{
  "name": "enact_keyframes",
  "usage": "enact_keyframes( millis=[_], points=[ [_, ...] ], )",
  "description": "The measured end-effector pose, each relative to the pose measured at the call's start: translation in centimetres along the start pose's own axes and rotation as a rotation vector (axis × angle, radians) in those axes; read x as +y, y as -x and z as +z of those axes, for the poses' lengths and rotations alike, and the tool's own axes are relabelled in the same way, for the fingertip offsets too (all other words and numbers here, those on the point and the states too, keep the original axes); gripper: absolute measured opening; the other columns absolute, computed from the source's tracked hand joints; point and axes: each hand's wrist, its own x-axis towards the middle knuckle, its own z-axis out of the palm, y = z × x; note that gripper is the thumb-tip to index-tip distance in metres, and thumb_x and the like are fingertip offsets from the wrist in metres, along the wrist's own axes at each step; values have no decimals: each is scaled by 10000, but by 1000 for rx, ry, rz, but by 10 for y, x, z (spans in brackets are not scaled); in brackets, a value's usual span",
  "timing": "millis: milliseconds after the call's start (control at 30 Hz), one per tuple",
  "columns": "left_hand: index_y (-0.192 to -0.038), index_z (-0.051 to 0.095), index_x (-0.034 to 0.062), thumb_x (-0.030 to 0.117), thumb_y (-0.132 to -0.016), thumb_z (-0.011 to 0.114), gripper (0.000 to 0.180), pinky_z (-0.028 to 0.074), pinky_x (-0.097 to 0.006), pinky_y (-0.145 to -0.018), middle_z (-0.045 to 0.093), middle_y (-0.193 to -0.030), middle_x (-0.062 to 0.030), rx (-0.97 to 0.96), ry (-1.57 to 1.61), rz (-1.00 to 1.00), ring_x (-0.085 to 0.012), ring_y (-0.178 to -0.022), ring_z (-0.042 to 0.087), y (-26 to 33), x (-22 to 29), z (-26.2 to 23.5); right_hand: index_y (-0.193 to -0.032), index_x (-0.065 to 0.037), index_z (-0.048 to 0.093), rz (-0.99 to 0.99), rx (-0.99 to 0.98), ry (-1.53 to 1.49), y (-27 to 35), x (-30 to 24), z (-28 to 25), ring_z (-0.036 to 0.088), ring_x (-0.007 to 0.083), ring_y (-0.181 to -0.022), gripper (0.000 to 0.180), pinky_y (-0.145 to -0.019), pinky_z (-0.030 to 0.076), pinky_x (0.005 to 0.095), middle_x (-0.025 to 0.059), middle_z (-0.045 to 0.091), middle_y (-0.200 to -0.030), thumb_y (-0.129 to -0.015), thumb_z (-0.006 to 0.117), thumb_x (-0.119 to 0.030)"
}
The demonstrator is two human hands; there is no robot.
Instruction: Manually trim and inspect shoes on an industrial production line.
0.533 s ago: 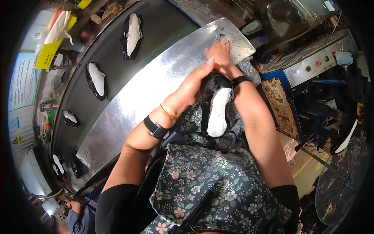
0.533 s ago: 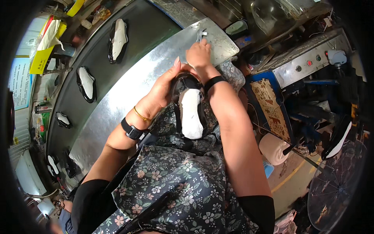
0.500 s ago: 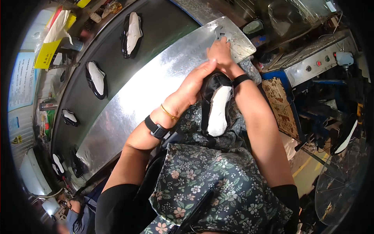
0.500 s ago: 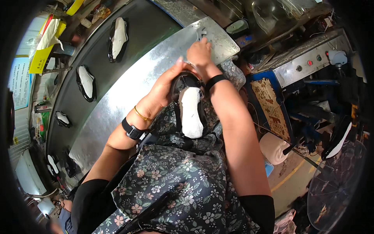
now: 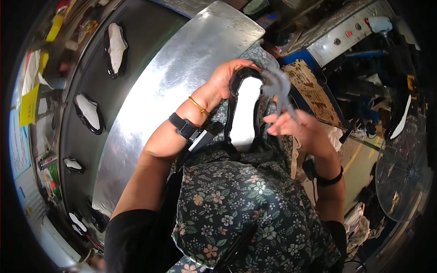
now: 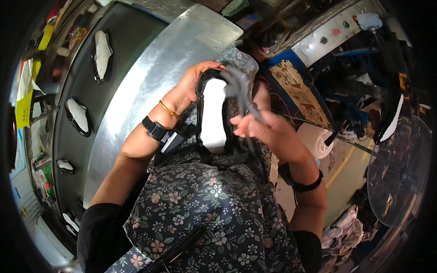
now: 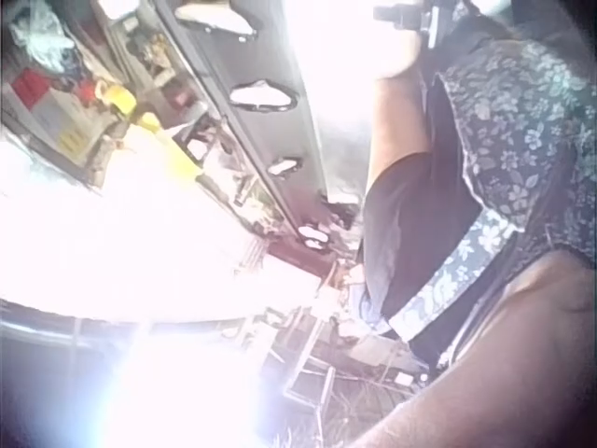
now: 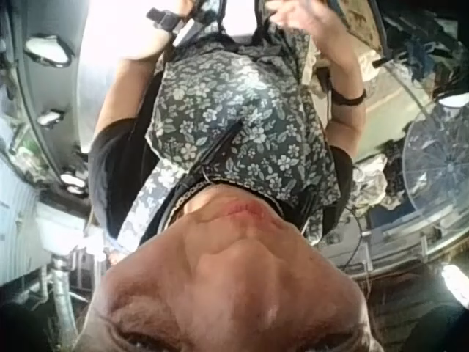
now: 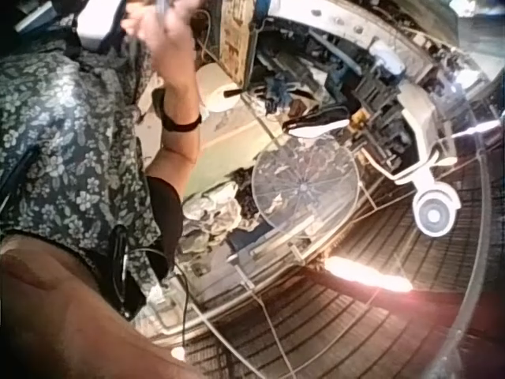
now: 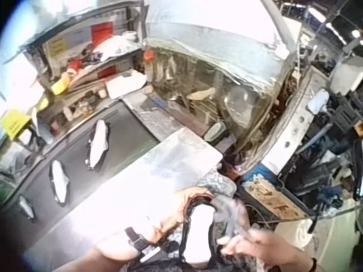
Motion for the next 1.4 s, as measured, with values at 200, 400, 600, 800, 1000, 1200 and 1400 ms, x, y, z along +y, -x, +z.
enact_keyframes(
  millis=[200,400,600,800,1000,1200,1400],
  points=[
    [-971,647,-27,240,-905,555,290,542,-358,-832,697,-956,-151,-91,-7,-47,-257,-860,683,-5,-4,-2,-1181,56,568,94,-151,-152,-10,25,-6,632,206,-1010,443,-900,505,324,135,630,-1099,-1019,459,-341],
    [-957,653,-25,256,-921,536,306,541,-340,-806,698,-902,-131,-34,-124,156,-233,-816,683,5,-6,-2,-850,-21,518,40,-108,203,-24,16,-9,510,92,-608,334,-568,460,260,9,533,-707,-1034,423,-283],
    [-918,658,-11,247,-915,545,282,549,-340,-726,697,-841,-107,109,32,-23,-224,-736,671,-3,-10,-12,-880,-11,544,-95,126,209,-30,73,24,548,98,-614,250,-572,471,269,25,575,-705,-1010,484,-216],
    [-876,663,6,220,-911,544,247,553,-353,-689,696,-812,-105,243,-60,14,-224,-696,666,-3,-18,-1,-907,12,565,-14,224,449,0,40,36,598,133,-625,287,-585,488,287,50,613,-706,-1003,500,-250],
    [-936,663,-8,163,-928,494,241,555,-350,-722,699,-857,-116,138,-59,-69,-226,-734,674,-10,-9,-7,-1073,20,602,32,9,-31,-16,44,12,620,131,-804,376,-776,507,291,69,651,-870,-1027,452,-322],
    [-959,652,-23,169,-942,470,265,550,-335,-752,695,-879,-116,205,-106,28,-218,-769,677,-5,-13,-2,-1018,21,612,5,-69,6,-22,43,-5,607,131,-788,373,-749,496,272,67,635,-858,-1031,442,-310],
    [-1002,644,-44,118,-935,484,238,538,-316,-802,695,-941,-118,177,-164,33,-208,-837,676,-4,-11,-3,-949,14,604,-44,-82,66,-24,39,-5,570,116,-729,358,-686,486,263,45,591,-799,-1029,447,-298]
  ],
)
